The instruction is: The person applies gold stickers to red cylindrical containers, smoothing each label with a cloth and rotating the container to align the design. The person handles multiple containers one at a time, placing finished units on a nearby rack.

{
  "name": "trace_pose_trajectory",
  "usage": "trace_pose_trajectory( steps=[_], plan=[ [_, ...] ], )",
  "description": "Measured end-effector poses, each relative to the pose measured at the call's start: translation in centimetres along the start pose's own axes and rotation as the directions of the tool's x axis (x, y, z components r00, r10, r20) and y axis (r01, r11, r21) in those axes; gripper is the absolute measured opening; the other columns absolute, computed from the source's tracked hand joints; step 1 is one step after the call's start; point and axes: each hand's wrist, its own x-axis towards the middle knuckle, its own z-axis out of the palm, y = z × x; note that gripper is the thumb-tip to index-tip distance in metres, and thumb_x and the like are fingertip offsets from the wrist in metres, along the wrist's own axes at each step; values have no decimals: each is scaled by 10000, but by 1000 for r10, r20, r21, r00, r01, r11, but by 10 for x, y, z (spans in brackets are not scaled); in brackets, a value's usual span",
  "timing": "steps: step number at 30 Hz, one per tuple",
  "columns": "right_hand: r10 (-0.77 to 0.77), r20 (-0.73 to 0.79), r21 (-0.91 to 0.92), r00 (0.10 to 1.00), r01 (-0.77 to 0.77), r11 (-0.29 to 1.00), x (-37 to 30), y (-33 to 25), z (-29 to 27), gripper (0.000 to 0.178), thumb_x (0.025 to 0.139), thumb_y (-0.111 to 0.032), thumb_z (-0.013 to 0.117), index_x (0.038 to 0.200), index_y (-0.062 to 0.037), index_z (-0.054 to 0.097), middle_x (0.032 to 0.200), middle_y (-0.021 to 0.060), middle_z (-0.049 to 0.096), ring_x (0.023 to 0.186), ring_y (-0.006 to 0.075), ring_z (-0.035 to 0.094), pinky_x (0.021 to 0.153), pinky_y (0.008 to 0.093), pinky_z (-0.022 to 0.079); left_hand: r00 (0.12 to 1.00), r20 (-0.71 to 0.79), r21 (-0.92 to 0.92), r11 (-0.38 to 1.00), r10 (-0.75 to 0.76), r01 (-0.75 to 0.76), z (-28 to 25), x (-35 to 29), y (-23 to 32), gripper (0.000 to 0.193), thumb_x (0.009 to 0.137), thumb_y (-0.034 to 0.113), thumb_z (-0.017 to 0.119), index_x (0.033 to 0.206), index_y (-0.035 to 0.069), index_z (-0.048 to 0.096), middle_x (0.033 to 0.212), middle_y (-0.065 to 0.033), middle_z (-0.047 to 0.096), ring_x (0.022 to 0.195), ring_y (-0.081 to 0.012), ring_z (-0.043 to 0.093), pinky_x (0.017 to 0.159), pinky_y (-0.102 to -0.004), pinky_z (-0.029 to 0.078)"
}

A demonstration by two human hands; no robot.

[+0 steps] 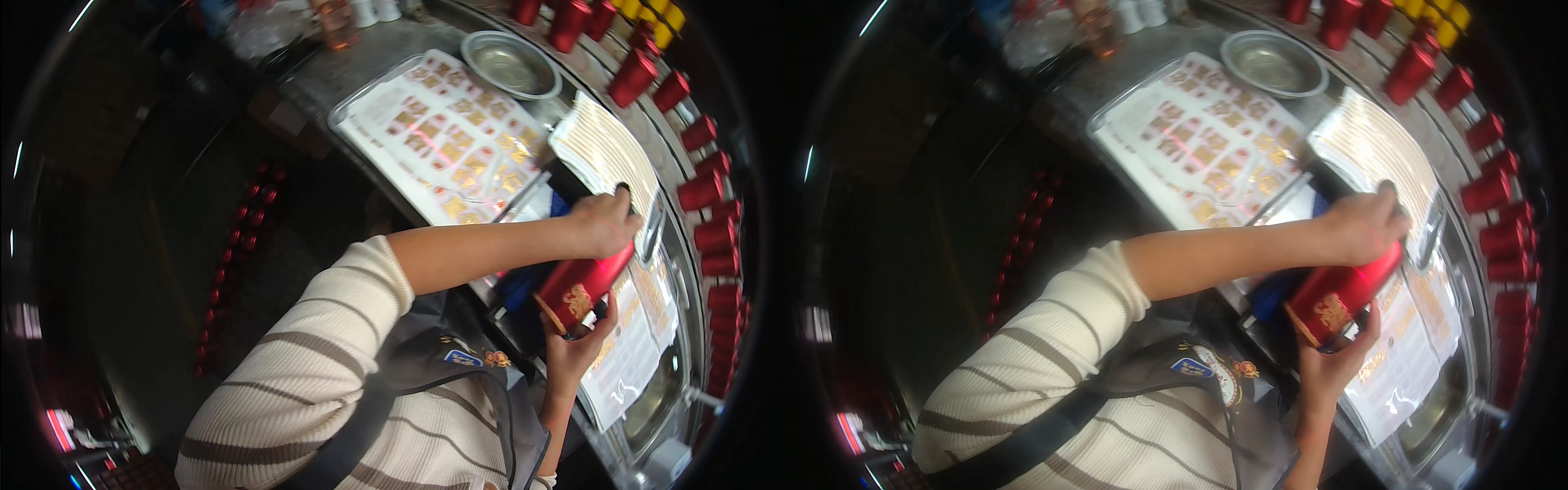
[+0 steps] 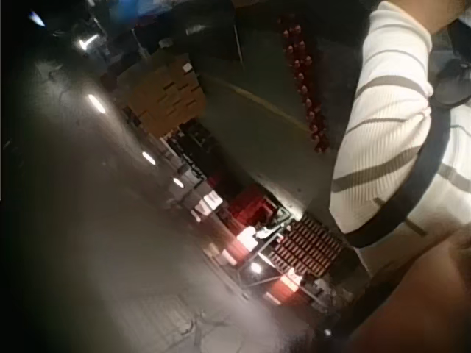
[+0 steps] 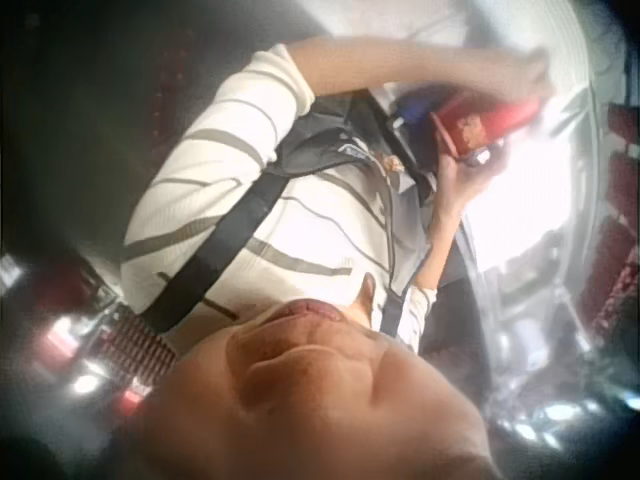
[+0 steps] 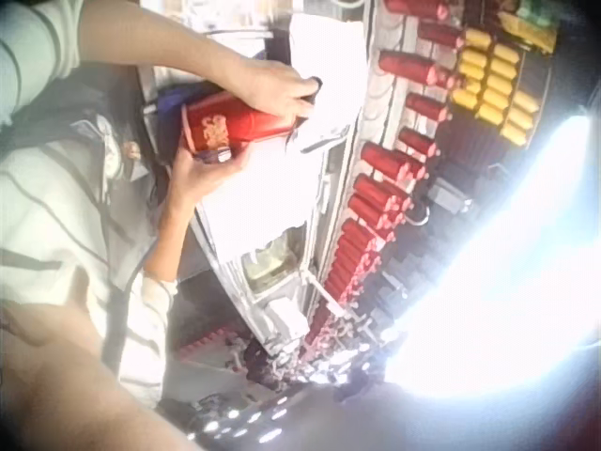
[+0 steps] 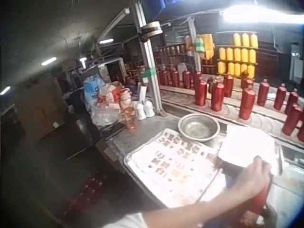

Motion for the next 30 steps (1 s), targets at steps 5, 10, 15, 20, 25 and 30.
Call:
trace_pose_trajectory(
  steps=[5, 10, 15, 20, 25, 30],
  plan=[
    [34, 99, -13, 994, -33, 999, -19, -28, -15, 1013, 668, 54, 840, 1510, -64, 289, 1426, 153, 429, 1138, 223, 620, 830, 278, 570, 977, 37, -247, 945, -210, 213, -32, -11, 7, 522, 911, 349, 561, 1212, -76, 526, 943, -292, 673, 911, -461, 651, 851, -461, 515],
    [-49, 510, -26, 859, 72, 997, 13, -60, -38, 961, 631, -107, 877, 1458, -18, 395, 1374, 176, 532, 1048, 211, 652, 731, 278, 546, 996, -53, -455, 889, -75, 43, -158, -82, -16, 310, 807, 255, 778, 924, -20, 697, 821, -94, 710, 762, -185, 665, 716, -311, 516],
    [-618, 733, 110, 285, 846, 521, 71, -102, 57, 950, 564, -94, 878, 1413, -77, 453, 1252, 241, 568, 893, 409, 652, 687, 437, 548, 844, -243, -289, 866, -478, 407, -295, -243, 12, 174, 828, 128, 777, 930, 9, 702, 809, -20, 675, 734, -87, 604, 692, -266, 494],
    [-402, 856, 78, 326, 687, 723, 89, -169, 139, 1080, 629, -17, 855, 1548, -147, 304, 1169, 197, 606, 735, 248, 595, 600, 352, 488, 494, -847, 205, 737, -195, 644, -313, -407, 16, 287, 779, 184, 805, 748, -6, 592, 799, -108, 556, 700, -228, 572, 591, -364, 456],
    [-257, 783, -39, 567, 457, 888, 91, -167, 141, 895, 775, -26, 738, 1557, -126, 313, 1121, 117, 611, 478, 23, 361, 428, 168, 266, 246, -969, 242, 99, -34, 965, -309, -559, -176, 246, 767, 186, 761, 718, 17, 589, 821, -167, 586, 811, -380, 598, 715, -502, 479],
    [29, 668, -323, 743, 255, 911, 128, -134, 115, 711, 847, -77, 729, 1484, -67, 412, 1335, 135, 541, 757, 137, 552, 636, 260, 460, -157, -977, -135, -153, -144, 979, -320, -693, -348, 212, 794, 241, 738, 823, 44, 664, 967, -176, 664, 941, -386, 634, 816, -488, 516]
  ],
)
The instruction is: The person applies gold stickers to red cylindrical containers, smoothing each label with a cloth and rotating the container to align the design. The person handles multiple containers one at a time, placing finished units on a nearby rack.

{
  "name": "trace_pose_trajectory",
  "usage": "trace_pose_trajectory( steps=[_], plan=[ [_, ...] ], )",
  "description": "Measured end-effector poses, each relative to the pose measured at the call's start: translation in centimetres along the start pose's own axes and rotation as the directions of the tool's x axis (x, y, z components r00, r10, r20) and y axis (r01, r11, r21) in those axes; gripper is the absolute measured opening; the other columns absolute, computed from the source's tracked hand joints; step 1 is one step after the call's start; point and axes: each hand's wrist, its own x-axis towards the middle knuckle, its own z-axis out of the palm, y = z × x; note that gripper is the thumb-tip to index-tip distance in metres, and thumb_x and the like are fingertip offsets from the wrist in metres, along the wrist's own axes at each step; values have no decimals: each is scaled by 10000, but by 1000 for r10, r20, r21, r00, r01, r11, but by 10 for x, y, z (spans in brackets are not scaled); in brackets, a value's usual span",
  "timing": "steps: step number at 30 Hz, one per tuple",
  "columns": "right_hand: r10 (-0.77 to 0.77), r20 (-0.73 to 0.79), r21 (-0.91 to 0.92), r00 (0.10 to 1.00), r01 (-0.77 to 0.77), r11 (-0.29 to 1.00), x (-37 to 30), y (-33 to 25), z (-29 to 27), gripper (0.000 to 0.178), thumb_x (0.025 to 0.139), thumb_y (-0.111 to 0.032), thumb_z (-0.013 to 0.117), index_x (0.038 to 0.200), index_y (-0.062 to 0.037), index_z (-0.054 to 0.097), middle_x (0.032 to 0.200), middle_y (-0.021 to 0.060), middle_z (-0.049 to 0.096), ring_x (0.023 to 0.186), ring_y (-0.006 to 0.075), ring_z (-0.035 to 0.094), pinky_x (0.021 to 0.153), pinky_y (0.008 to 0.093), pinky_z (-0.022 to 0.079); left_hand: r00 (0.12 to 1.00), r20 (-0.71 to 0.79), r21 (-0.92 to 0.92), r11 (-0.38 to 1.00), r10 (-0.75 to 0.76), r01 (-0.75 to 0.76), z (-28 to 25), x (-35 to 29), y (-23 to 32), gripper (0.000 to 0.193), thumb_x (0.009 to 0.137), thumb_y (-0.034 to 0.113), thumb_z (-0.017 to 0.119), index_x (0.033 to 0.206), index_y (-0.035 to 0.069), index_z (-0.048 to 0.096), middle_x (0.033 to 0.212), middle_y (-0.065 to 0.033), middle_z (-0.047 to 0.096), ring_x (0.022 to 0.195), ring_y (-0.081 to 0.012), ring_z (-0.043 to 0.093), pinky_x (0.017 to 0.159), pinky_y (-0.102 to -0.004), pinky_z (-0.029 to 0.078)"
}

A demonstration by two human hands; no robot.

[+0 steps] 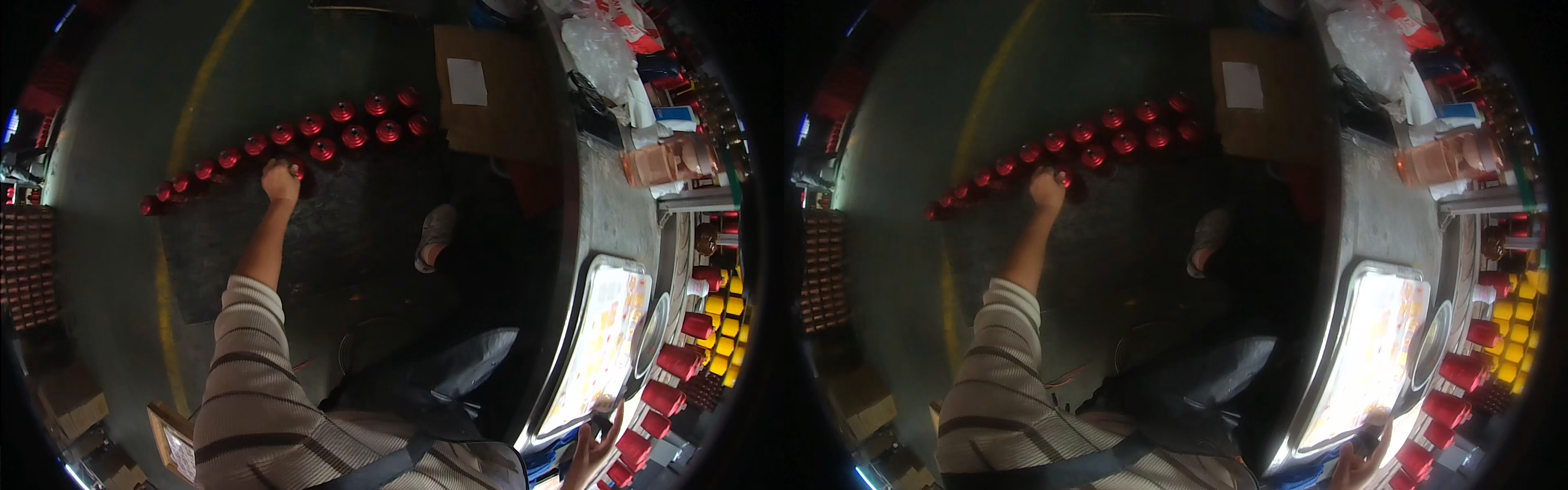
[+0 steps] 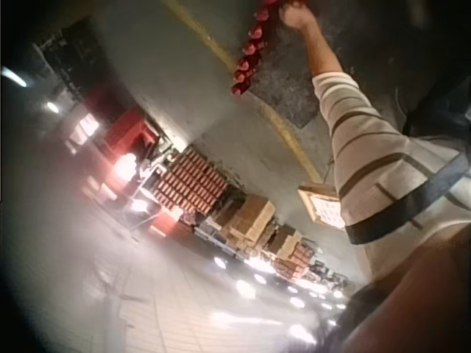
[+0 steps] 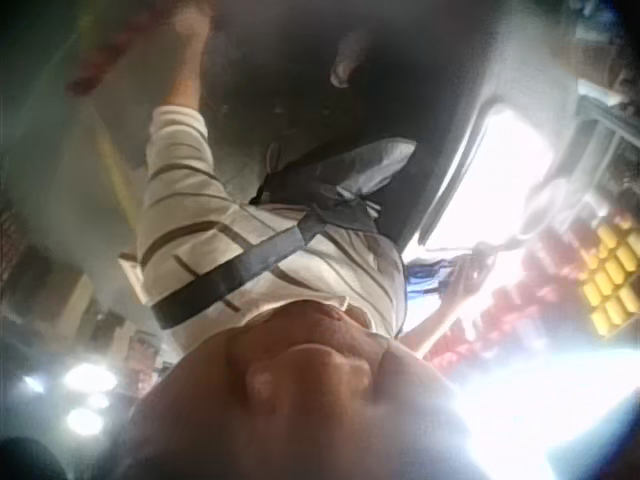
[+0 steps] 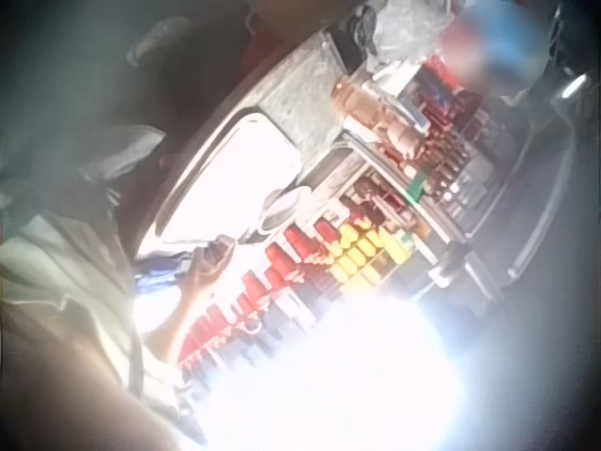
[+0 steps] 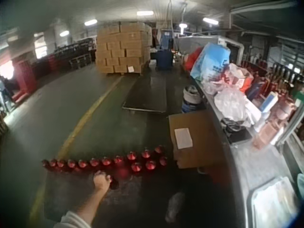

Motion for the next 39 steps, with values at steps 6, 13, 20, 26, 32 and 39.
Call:
trace_pose_trajectory(
  steps=[6, 13, 20, 26, 32, 39],
  plan=[
    [-195, -83, -516, 977, 125, 847, 1, 83, -52, 770, 888, -87, 684, 1548, -131, 291, 1375, 167, 517, 892, 197, 602, 717, 311, 533, 972, 194, 93, 989, -133, 117, 84, 46, -31, 178, 846, 257, 675, 908, 91, 690, 1016, -140, 695, 992, -358, 650, 831, -479, 535],
    [229, -96, 86, 969, -221, 971, 15, -28, 14, 743, 824, 13, 652, 1505, -43, 360, 1337, 132, 546, 913, 123, 605, 664, 217, 490, 924, 119, 303, 873, 363, -382, 149, 39, -115, 258, 925, 305, 566, 868, 95, 706, 856, -121, 719, 761, -283, 710, 619, -408, 562],
    [281, -261, 60, 924, -275, 960, -55, -5, 0, 750, 783, -24, 732, 1475, -109, 454, 955, 42, 637, 487, 16, 394, 457, 197, 341, 984, 121, -697, 694, -131, 178, 67, 64, 99, 368, 944, 235, 667, 1160, -61, 636, 1071, -196, 708, 967, -254, 689, 841, -366, 551],
    [328, -487, 288, 809, -206, 935, -92, 85, -54, 548, 837, -47, 723, 1360, -61, 560, 951, 29, 609, 545, 13, 457, 506, 194, 380, 781, -47, -983, -168, 623, 75, -240, -86, 500, 94, 992, 12, 563, 1054, -56, 581, 1185, -172, 662, 1069, -191, 644, 948, -300, 516],
    [393, -692, 424, 605, -99, 900, -132, 166, -102, 449, 901, -83, 658, 1335, -22, 562, 1063, 7, 625, 616, -10, 428, 535, 170, 348, 166, -533, -846, -522, 829, -111, -398, -319, 720, 385, 856, 220, 756, 1091, -37, 591, 1068, -185, 654, 1013, -334, 634, 898, -410, 486],
    [480, -692, 610, 539, 81, 788, -192, 207, -86, 517, 873, 31, 643, 1372, 10, 511, 1179, 123, 609, 663, 14, 557, 578, 150, 428, 74, -74, -995, -70, 994, -67, -449, -570, 937, 1039, 702, 706, 727, 1365, -43, 447, 1448, -290, 407, 1337, -429, 424, 1095, -477, 366]
  ],
)
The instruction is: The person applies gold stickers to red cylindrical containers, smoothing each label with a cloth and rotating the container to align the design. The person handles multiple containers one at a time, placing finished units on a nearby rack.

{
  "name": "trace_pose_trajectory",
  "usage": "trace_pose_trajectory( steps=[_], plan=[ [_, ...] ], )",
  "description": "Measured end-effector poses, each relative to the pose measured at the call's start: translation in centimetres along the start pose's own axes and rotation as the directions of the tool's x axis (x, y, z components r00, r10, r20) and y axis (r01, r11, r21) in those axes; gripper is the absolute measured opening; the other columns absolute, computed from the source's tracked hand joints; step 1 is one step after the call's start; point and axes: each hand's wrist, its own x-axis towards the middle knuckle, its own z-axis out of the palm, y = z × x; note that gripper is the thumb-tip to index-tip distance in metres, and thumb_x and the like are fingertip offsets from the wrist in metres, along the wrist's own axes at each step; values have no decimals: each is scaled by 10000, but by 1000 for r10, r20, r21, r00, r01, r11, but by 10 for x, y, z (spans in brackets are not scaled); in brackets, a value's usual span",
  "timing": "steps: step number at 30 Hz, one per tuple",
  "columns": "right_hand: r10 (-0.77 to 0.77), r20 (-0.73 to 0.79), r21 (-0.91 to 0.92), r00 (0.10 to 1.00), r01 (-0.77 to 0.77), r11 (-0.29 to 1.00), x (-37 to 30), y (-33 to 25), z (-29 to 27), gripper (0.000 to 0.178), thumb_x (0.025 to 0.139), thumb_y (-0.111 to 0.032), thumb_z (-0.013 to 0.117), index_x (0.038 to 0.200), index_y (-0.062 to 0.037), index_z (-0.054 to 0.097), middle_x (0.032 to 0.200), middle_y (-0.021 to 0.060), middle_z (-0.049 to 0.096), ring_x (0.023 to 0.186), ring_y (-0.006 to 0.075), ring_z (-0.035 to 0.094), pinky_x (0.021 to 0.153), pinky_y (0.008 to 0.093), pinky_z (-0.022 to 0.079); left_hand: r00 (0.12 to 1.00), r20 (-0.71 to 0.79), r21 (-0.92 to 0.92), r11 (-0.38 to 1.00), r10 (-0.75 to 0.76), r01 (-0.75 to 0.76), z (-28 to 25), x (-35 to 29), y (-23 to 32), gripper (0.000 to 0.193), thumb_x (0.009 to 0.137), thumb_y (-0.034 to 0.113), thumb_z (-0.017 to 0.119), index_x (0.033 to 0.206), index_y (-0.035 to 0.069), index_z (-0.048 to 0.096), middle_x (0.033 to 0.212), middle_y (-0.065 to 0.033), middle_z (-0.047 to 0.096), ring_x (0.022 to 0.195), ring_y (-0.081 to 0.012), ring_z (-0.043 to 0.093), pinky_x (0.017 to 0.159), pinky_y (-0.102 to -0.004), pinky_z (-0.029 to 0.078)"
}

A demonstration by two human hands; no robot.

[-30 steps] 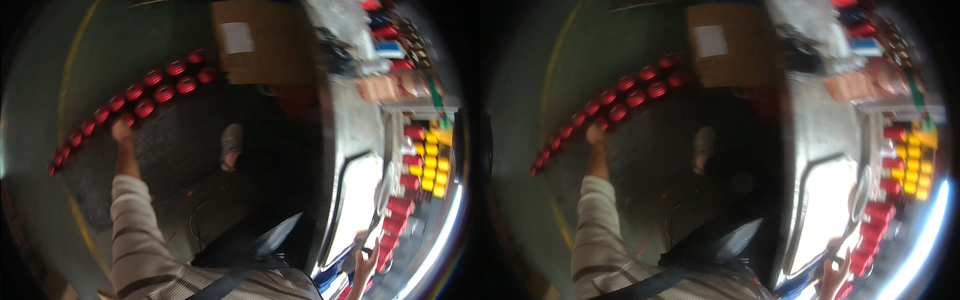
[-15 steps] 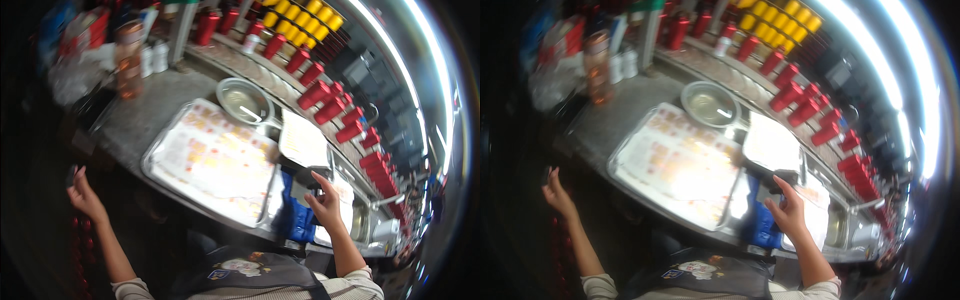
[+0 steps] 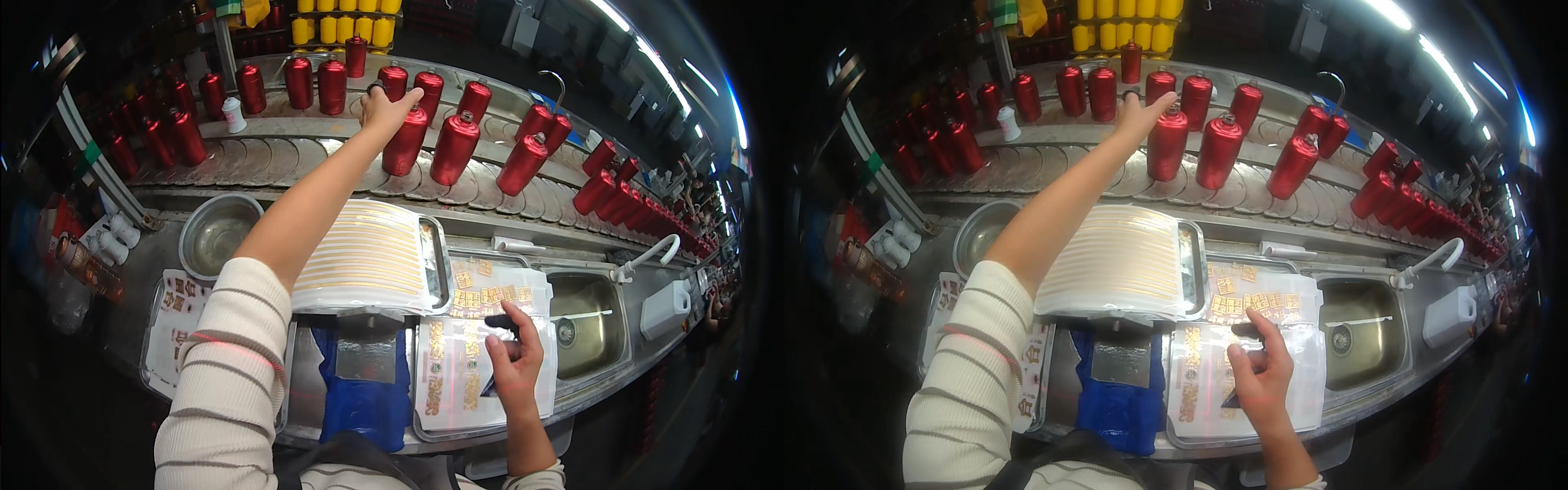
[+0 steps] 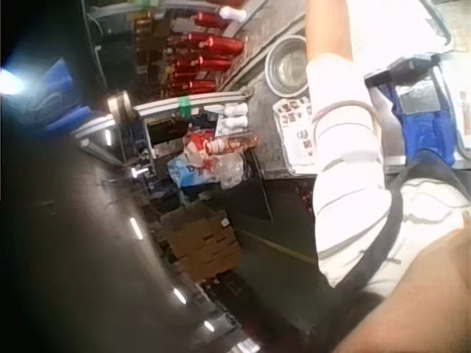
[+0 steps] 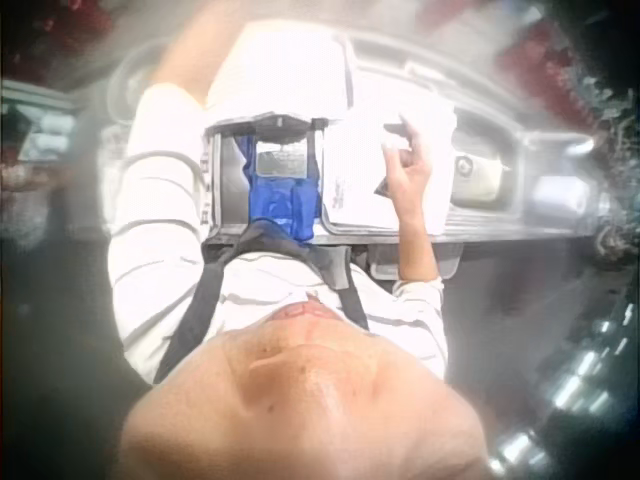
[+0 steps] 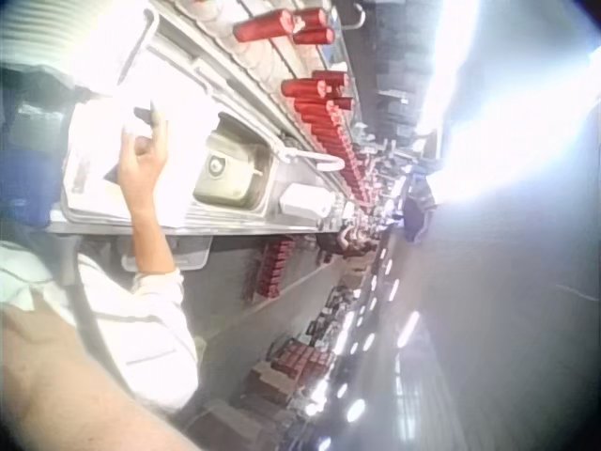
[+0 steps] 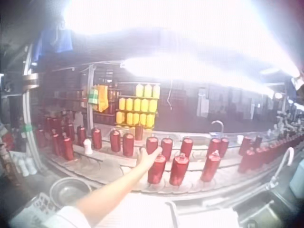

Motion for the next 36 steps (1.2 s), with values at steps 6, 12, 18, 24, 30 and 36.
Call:
trace_pose_trajectory(
  steps=[6, 12, 18, 24, 30, 36],
  plan=[
    [253, -389, 72, 886, -244, 967, -60, 60, -62, 499, 840, 46, 590, 1336, 12, 541, 1083, 123, 635, 642, 19, 513, 593, 146, 397, 969, -137, 52, 978, 207, -202, 131, 0, -5, 508, 716, 523, 769, 890, 49, 710, 869, -169, 716, 882, -341, 688, 809, -394, 514],
    [343, -326, 233, 881, -277, 932, -44, 70, -64, 478, 846, 58, 589, 1321, 16, 552, 1088, 109, 620, 634, 7, 470, 607, 147, 381, 951, -279, -314, 924, 132, -221, 115, 8, -36, 407, 735, 419, 779, 818, 36, 671, 828, -131, 714, 793, -291, 682, 754, -405, 512],
    [269, -200, 240, 942, -219, 946, -36, 59, -54, 457, 864, 67, 600, 1316, 20, 554, 1101, 102, 622, 657, 10, 535, 628, 145, 422, 982, 182, -796, 578, -50, 177, 21, -44, 21, 187, 829, 259, 732, 917, 106, 669, 863, -30, 692, 749, -153, 654, 710, -317, 532],
    [102, 0, 204, 995, -99, 974, -6, 22, -2, 502, 873, 21, 654, 1357, 8, 522, 1159, 98, 614, 574, -16, 439, 523, 144, 369, 863, 504, -745, 521, 31, 417, -108, -138, 73, 231, 905, 338, 660, 924, 109, 690, 805, -22, 707, 732, -161, 684, 709, -324, 568],
    [-181, 87, -7, 980, 182, 983, 38, -3, 24, 512, 877, -33, 665, 1367, -1, 518, 1195, 122, 610, 545, 1, 437, 505, 163, 372, 949, 314, -704, 674, 11, 225, -123, -143, 74, 235, 898, 303, 684, 914, 69, 687, 813, -21, 709, 716, -117, 664, 686, -268, 540],
    [-186, 26, -126, 982, 188, 974, 90, 12, 30, 489, 878, -38, 665, 1346, -1, 529, 1170, 124, 622, 512, 17, 464, 482, 198, 384, 935, -170, 17, 949, 312, -314, -55, -34, -1, 476, 763, 466, 716, 829, -4, 680, 850, -219, 699, 847, -346, 685, 792, -439, 512]
  ],
)
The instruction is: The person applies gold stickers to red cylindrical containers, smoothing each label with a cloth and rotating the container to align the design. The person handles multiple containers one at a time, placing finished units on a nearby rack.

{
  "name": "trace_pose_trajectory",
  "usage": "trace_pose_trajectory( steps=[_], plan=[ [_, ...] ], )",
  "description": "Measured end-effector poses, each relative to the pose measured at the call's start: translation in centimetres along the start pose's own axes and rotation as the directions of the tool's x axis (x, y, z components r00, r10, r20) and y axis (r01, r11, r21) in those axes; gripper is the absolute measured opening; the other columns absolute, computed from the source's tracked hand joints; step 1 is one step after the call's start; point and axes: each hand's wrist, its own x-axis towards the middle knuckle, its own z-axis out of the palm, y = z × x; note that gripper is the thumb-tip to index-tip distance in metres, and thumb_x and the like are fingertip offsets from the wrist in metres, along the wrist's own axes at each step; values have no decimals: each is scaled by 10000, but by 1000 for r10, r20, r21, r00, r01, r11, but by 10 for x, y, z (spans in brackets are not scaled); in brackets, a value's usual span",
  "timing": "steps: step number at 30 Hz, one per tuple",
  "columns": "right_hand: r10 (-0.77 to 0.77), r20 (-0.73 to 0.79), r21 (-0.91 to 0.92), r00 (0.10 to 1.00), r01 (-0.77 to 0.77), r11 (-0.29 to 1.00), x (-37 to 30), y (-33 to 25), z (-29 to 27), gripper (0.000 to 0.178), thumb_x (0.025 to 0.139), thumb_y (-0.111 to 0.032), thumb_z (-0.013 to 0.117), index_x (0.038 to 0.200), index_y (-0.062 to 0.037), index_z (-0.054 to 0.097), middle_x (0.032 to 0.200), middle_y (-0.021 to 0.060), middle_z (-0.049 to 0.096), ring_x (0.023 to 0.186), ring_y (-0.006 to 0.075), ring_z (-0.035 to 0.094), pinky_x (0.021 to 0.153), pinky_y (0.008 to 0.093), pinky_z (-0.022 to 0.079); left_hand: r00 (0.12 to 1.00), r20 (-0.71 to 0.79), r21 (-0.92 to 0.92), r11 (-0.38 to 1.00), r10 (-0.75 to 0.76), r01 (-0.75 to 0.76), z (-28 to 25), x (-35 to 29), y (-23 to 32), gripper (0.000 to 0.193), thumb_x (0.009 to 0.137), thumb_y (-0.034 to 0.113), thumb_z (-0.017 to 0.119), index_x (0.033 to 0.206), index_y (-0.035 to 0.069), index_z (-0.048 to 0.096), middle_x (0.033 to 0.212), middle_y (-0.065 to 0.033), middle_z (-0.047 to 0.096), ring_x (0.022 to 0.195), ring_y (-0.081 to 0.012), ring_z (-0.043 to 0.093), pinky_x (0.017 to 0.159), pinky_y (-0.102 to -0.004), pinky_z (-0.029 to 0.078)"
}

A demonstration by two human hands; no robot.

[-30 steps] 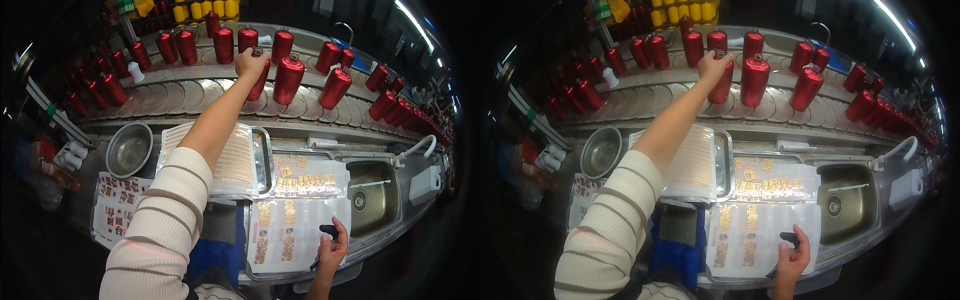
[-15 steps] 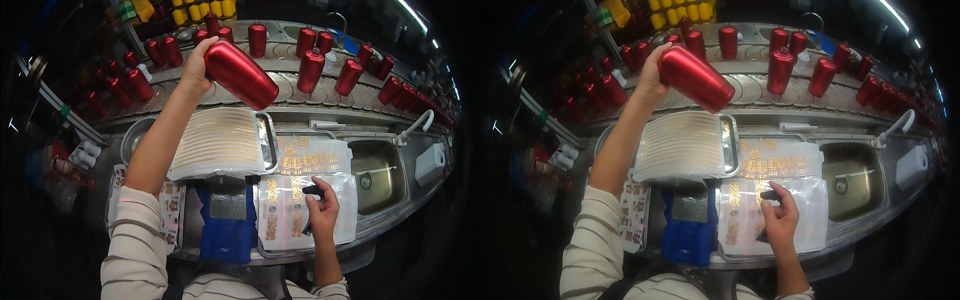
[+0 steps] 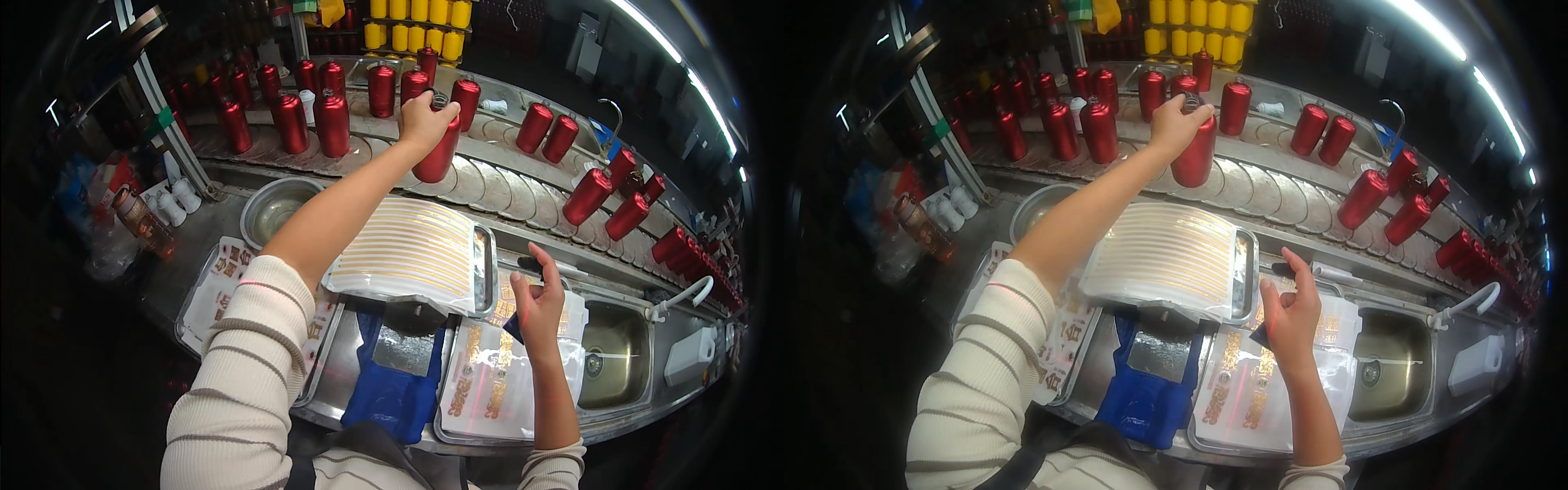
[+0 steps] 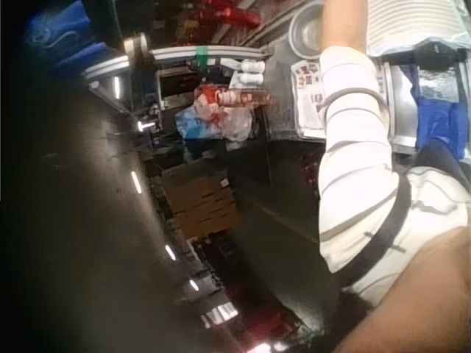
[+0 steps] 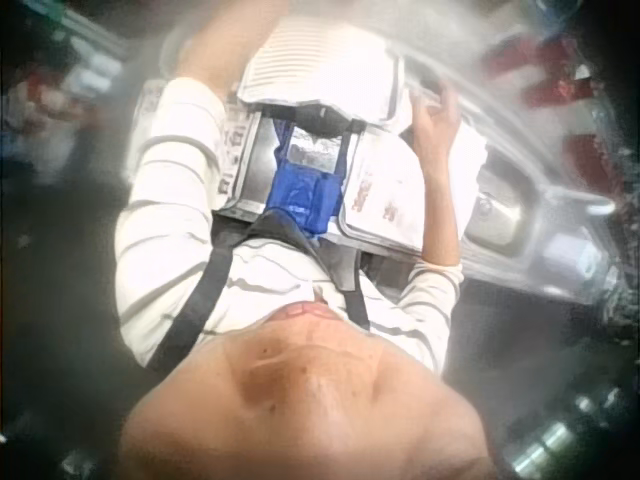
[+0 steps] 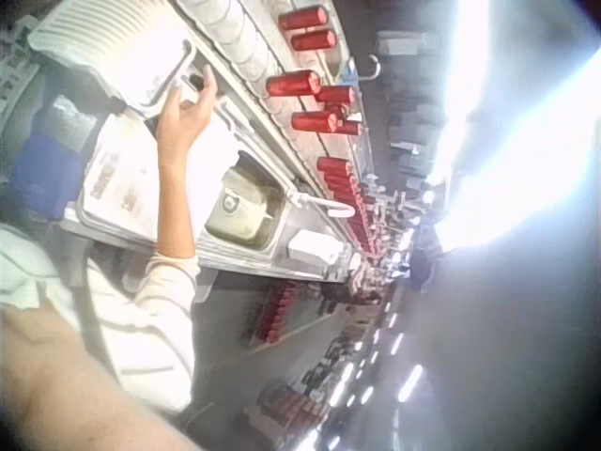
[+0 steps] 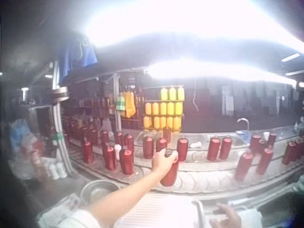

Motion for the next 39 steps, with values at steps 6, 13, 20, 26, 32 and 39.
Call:
trace_pose_trajectory(
  steps=[6, 13, 20, 26, 32, 39],
  plan=[
    [174, 44, -23, 984, -174, 985, -37, 10, -6, 519, 837, 18, 657, 1341, 0, 537, 1179, 120, 606, 550, 22, 481, 481, 183, 390, 969, -30, 246, 938, -246, 245, 59, 25, -58, 610, 817, 548, 656, 1030, -24, 661, 1107, -232, 669, 1047, -418, 630, 908, -478, 485],
    [372, -7, 1, 928, -372, 928, -60, 25, -16, 557, 827, 27, 646, 1367, -2, 512, 1166, 111, 592, 583, 16, 490, 522, 154, 396, 902, -292, 515, 847, 317, -131, 18, 53, -90, 622, 783, 524, 716, 1106, -3, 644, 1341, -231, 529, 1259, -382, 508, 1132, -485, 321],
    [417, -89, -8, 905, -419, 908, -75, 30, -13, 527, 813, 36, 627, 1332, -5, 550, 1120, 86, 609, 637, 15, 494, 598, 149, 408, 921, -299, 336, 876, -249, 346, -7, 64, -138, 507, 753, 503, 701, 973, 46, 700, 999, -233, 702, 968, -408, 666, 868, -488, 508],
    [413, -98, 40, 906, -411, 911, -79, 46, -10, 501, 812, 56, 610, 1308, -1, 572, 1057, 69, 608, 773, 47, 539, 644, 159, 425, 899, -364, 271, 896, -242, 351, 29, 52, -122, 445, 753, 451, 668, 924, 41, 688, 1007, -241, 660, 965, -422, 640, 823, -506, 515],
    [467, -68, 61, 882, -464, 884, -75, 24, 10, 485, 820, 49, 612, 1302, 7, 573, 1048, 76, 614, 757, 49, 559, 657, 161, 440, 959, -281, 191, 978, -31, 87, 32, 43, -123, 471, 771, 446, 731, 932, 9, 665, 1284, -234, 537, 1189, -392, 522, 1015, -488, 402],
    [495, -95, 36, 864, -494, 869, -88, 41, 1, 468, 833, 43, 608, 1299, 16, 574, 1017, 69, 618, 768, 51, 553, 680, 170, 448, 906, -421, 349, 916, -36, 198, -14, 58, -139, 445, 727, 410, 765, 916, 20, 662, 1181, -227, 591, 1138, -395, 562, 995, -523, 425]
  ],
)
